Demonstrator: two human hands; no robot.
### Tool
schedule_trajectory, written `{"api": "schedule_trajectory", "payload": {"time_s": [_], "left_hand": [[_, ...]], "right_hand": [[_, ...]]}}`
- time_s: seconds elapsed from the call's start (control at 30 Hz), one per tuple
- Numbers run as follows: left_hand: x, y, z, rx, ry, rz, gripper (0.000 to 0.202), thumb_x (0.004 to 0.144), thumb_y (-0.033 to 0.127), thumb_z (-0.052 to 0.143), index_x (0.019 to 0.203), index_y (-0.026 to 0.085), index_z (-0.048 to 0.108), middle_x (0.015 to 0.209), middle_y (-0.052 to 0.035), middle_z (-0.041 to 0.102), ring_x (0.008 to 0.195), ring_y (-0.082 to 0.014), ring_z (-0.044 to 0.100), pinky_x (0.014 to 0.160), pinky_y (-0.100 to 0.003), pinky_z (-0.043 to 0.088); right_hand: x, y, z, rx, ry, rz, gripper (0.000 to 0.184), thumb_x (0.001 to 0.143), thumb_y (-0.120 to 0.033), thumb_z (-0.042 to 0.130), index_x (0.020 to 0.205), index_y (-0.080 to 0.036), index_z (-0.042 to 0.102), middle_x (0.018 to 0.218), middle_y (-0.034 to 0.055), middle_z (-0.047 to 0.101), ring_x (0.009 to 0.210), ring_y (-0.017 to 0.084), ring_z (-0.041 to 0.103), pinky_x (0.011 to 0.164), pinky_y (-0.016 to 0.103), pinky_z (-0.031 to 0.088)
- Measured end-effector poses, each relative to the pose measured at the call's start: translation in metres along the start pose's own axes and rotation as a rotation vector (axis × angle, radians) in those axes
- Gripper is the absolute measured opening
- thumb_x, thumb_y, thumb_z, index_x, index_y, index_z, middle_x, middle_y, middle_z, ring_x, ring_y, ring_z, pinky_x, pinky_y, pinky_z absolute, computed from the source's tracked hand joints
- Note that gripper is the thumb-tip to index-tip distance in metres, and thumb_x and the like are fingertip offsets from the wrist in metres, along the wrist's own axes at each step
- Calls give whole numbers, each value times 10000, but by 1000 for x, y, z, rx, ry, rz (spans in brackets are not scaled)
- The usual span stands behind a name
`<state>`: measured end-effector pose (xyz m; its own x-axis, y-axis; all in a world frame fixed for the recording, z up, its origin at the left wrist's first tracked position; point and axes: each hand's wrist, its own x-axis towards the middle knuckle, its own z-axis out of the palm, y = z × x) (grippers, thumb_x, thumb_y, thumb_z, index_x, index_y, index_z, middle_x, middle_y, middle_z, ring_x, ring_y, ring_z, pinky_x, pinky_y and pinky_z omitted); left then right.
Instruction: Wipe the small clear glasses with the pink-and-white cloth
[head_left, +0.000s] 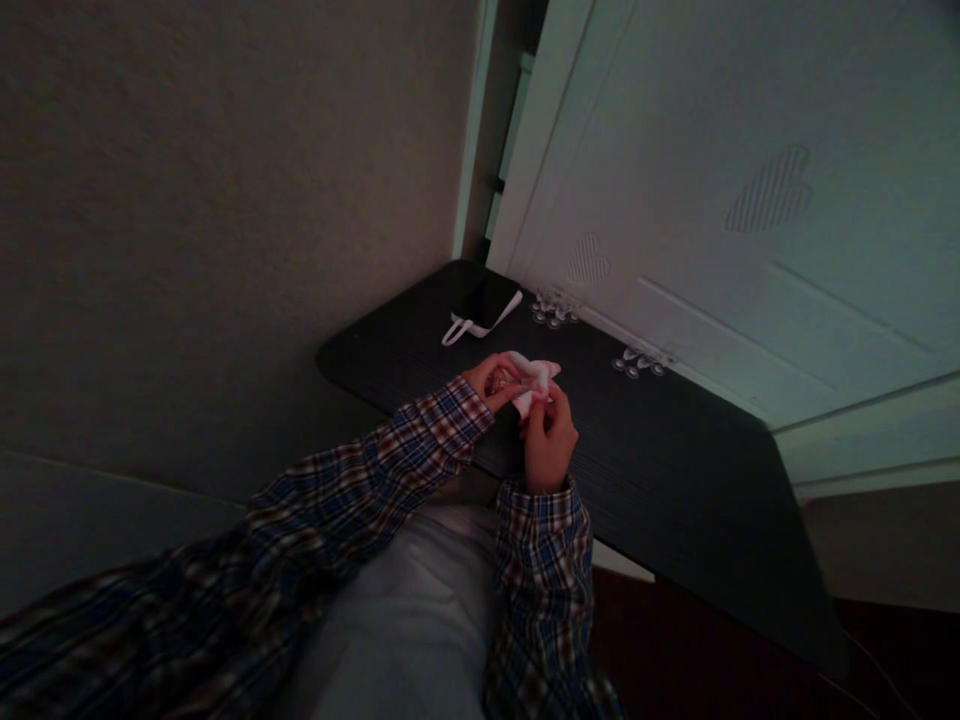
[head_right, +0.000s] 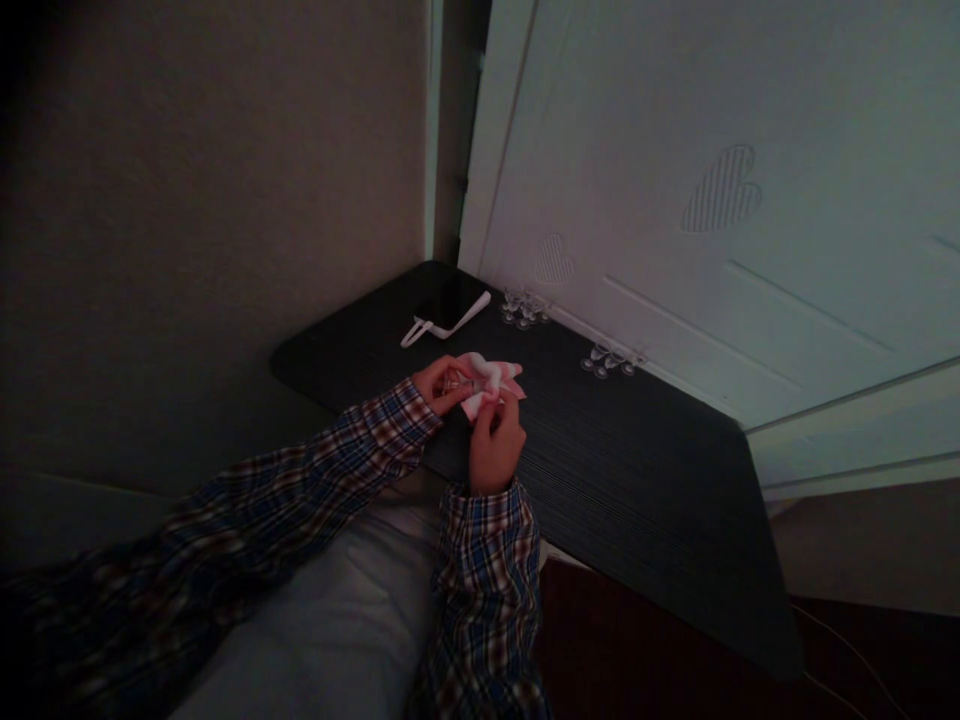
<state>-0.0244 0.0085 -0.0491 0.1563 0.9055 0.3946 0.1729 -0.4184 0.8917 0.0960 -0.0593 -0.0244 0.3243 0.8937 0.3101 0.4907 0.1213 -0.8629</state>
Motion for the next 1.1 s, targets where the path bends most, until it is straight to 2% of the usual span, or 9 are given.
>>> {"api": "schedule_trajectory", "payload": {"time_s": [0.2, 0.33, 0.53, 0.7, 0.87, 1.1], "left_hand": [[1, -3, 4, -32, 19, -5, 323, 707, 417, 699, 842, 172, 537, 729, -7, 569, 568, -99, 482, 520, -224, 377], [0, -4, 2, 16, -2, 8, 289, 735, 426, 678, 838, 181, 563, 643, 13, 527, 522, -93, 434, 485, -220, 341], [1, -9, 1, 31, -18, -52, 280, 748, 451, 656, 793, 183, 590, 565, 29, 498, 505, -96, 423, 471, -220, 315], [3, -14, 2, 47, -23, -65, 300, 736, 474, 653, 784, 182, 600, 587, 29, 505, 505, -92, 399, 458, -220, 281], [3, -7, 2, 40, 16, -26, 282, 725, 452, 672, 780, 195, 571, 548, 39, 436, 477, -90, 351, 451, -228, 258], [-1, -4, 4, 22, 39, -7, 317, 708, 454, 697, 826, 202, 545, 607, 32, 451, 505, -91, 372, 484, -231, 288]], "right_hand": [[0, -1, 0, -1, 1, 3, 318, 901, -377, 413, 1110, -192, 567, 702, 1, 626, 544, 94, 540, 537, 195, 402], [0, 0, 0, 3, -2, 1, 313, 899, -352, 409, 1120, -193, 562, 709, 1, 624, 554, 92, 540, 540, 192, 406], [0, 1, 0, 7, 8, 10, 312, 892, -344, 418, 1120, -189, 563, 700, 1, 628, 558, 96, 548, 543, 193, 410], [0, 2, 1, 13, 12, 8, 311, 893, -347, 419, 1125, -196, 559, 731, 8, 638, 560, 94, 547, 540, 191, 414], [-1, 3, 1, 8, -2, 10, 318, 888, -365, 426, 1124, -198, 558, 734, 7, 638, 557, 92, 547, 530, 186, 415], [1, -1, 0, 8, -5, 9, 309, 893, -342, 417, 1121, -194, 563, 724, 9, 637, 552, 93, 544, 531, 190, 412]]}}
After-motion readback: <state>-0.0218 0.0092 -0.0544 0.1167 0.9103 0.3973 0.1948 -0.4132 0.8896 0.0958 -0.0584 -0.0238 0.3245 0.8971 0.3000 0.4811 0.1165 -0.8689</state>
